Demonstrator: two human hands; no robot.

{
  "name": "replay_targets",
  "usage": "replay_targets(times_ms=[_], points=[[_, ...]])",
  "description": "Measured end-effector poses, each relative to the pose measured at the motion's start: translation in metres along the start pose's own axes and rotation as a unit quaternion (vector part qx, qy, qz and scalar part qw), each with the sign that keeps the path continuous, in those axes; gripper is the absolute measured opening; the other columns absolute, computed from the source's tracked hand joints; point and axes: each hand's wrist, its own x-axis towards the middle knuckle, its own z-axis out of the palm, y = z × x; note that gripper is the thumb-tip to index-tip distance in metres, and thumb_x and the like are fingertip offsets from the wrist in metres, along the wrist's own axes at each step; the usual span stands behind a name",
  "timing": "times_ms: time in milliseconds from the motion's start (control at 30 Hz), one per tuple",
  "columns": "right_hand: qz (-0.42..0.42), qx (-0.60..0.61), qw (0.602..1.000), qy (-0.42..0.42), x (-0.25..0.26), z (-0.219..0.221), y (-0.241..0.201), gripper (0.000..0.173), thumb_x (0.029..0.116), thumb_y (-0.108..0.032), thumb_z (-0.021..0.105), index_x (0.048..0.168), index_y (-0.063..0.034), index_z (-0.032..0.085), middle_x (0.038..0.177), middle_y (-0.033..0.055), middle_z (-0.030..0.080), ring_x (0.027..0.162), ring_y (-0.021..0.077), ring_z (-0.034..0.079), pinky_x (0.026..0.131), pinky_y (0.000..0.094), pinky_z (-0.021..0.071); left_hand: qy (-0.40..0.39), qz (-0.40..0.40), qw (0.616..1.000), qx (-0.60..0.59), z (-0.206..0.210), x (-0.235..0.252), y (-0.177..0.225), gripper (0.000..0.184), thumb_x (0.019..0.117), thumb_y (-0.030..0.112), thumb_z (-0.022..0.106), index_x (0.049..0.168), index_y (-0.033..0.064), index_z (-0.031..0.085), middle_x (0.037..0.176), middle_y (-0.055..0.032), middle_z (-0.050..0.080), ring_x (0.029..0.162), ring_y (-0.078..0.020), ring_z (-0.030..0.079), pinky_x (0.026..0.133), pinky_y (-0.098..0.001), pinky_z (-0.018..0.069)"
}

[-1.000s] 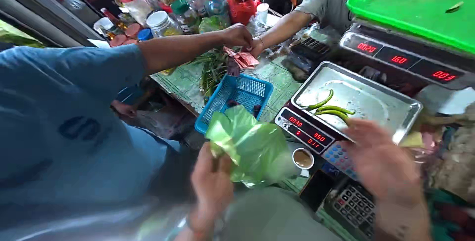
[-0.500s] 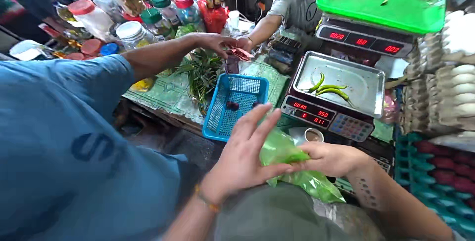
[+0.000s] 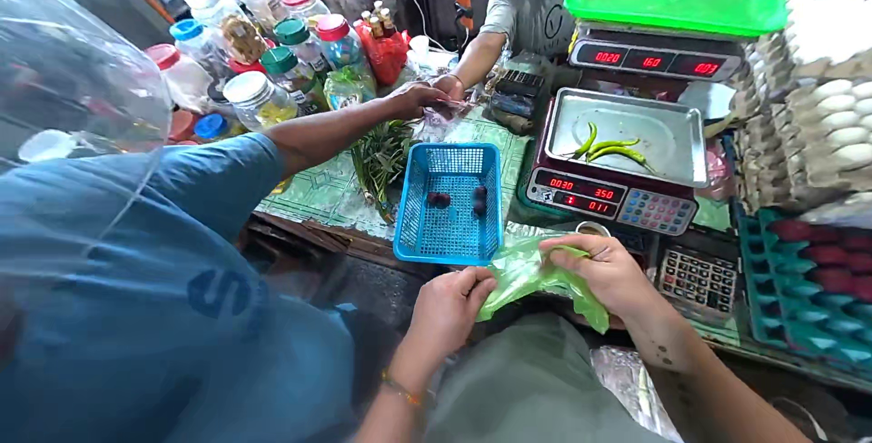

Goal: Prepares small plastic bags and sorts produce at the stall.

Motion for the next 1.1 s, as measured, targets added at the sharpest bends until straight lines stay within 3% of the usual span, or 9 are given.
replay_targets(times_ms=[100,200,300,533,667,767,867,967,1100], points=[[-0.020,0.000,0.997,-0.072,0.010,0.025,-0.007,0.016,0.0953,-0.003,0.068,0.109,-0.0029,0.076,0.097,0.0001,0.078,0.086,0.0079,0.073,0.081,0.0275,0.0632,-0.012,-0.018,0.999,-0.037,-0.005,-0.006,0.006,0.054,0.0938,0.054,0.068,0.126,0.0115,0.070,0.118,-0.0032,0.071,0.112,-0.0179,0.065,0.101,-0.0453,0.0520],[-0.018,0.010,0.997,-0.074,0.028,0.040,-0.013,0.008,0.0911,-0.008,0.075,0.098,-0.0073,0.077,0.090,-0.0048,0.075,0.081,0.0019,0.070,0.076,0.0221,0.0606,0.098,-0.008,0.989,-0.110,0.010,-0.006,0.015,0.023,0.0955,0.027,0.073,0.102,0.0052,0.074,0.092,-0.0020,0.074,0.085,-0.0071,0.070,0.081,-0.0265,0.0597],[-0.002,0.050,0.995,-0.091,0.043,0.042,-0.009,0.014,0.0949,-0.026,0.073,0.086,-0.0160,0.070,0.076,-0.0143,0.066,0.070,-0.0040,0.062,0.068,0.0182,0.0538,0.142,0.025,0.982,-0.120,0.019,-0.007,0.018,0.026,0.1038,0.023,0.061,0.092,0.0027,0.072,0.081,-0.0018,0.071,0.075,-0.0021,0.066,0.072,-0.0187,0.0563],[-0.028,0.166,0.939,-0.300,0.057,0.019,0.011,0.047,0.1079,-0.042,0.047,0.099,-0.0024,0.071,0.103,-0.0006,0.069,0.098,0.0048,0.063,0.090,0.0285,0.0534,0.287,-0.008,0.956,-0.058,0.035,-0.003,0.035,0.026,0.1087,0.030,0.052,0.100,0.0126,0.069,0.082,0.0054,0.070,0.067,0.0017,0.066,0.064,-0.0188,0.0590],[-0.026,0.204,0.934,-0.292,0.064,-0.007,0.005,0.024,0.1004,-0.025,0.064,0.086,-0.0062,0.060,0.103,0.0008,0.065,0.097,0.0045,0.062,0.083,0.0250,0.0522,0.268,-0.037,0.954,-0.130,0.022,0.015,0.052,0.030,0.1055,0.049,0.050,0.107,0.0265,0.069,0.084,0.0183,0.069,0.070,0.0067,0.064,0.063,-0.0131,0.0553],[-0.005,0.202,0.953,-0.226,0.067,-0.028,0.013,0.021,0.0996,-0.023,0.065,0.083,-0.0108,0.060,0.100,-0.0037,0.065,0.091,0.0016,0.061,0.080,0.0230,0.0525,0.153,-0.109,0.980,-0.060,0.031,0.029,0.076,0.051,0.0884,0.050,0.076,0.120,0.0115,0.069,0.097,0.0035,0.070,0.084,-0.0015,0.066,0.075,-0.0209,0.0587],[0.043,0.239,0.946,-0.212,0.079,-0.050,0.028,0.024,0.0943,-0.031,0.073,0.103,-0.0126,0.060,0.109,-0.0008,0.070,0.100,0.0111,0.068,0.088,0.0330,0.0584,0.166,-0.125,0.977,0.039,0.052,0.046,0.082,0.020,0.0961,0.027,0.072,0.097,0.0073,0.074,0.085,-0.0008,0.071,0.076,-0.0010,0.066,0.072,-0.0174,0.0569],[0.052,0.200,0.936,-0.286,0.075,-0.061,0.024,0.062,0.0882,-0.016,0.078,0.141,-0.0011,0.050,0.136,0.0088,0.064,0.120,0.0182,0.066,0.101,0.0364,0.0582,0.186,-0.121,0.974,0.045,0.053,0.042,0.076,0.030,0.1048,0.028,0.060,0.090,0.0050,0.073,0.078,-0.0006,0.068,0.072,-0.0005,0.063,0.070,-0.0160,0.0542],[0.000,0.160,0.969,-0.191,0.070,-0.045,0.023,0.020,0.0925,0.001,0.067,0.110,-0.0059,0.075,0.106,0.0007,0.076,0.091,0.0062,0.072,0.081,0.0256,0.0624,0.218,-0.091,0.970,0.056,0.052,0.036,0.054,0.036,0.1082,0.030,0.052,0.089,0.0050,0.071,0.077,-0.0019,0.070,0.071,-0.0002,0.065,0.068,-0.0155,0.0549]])
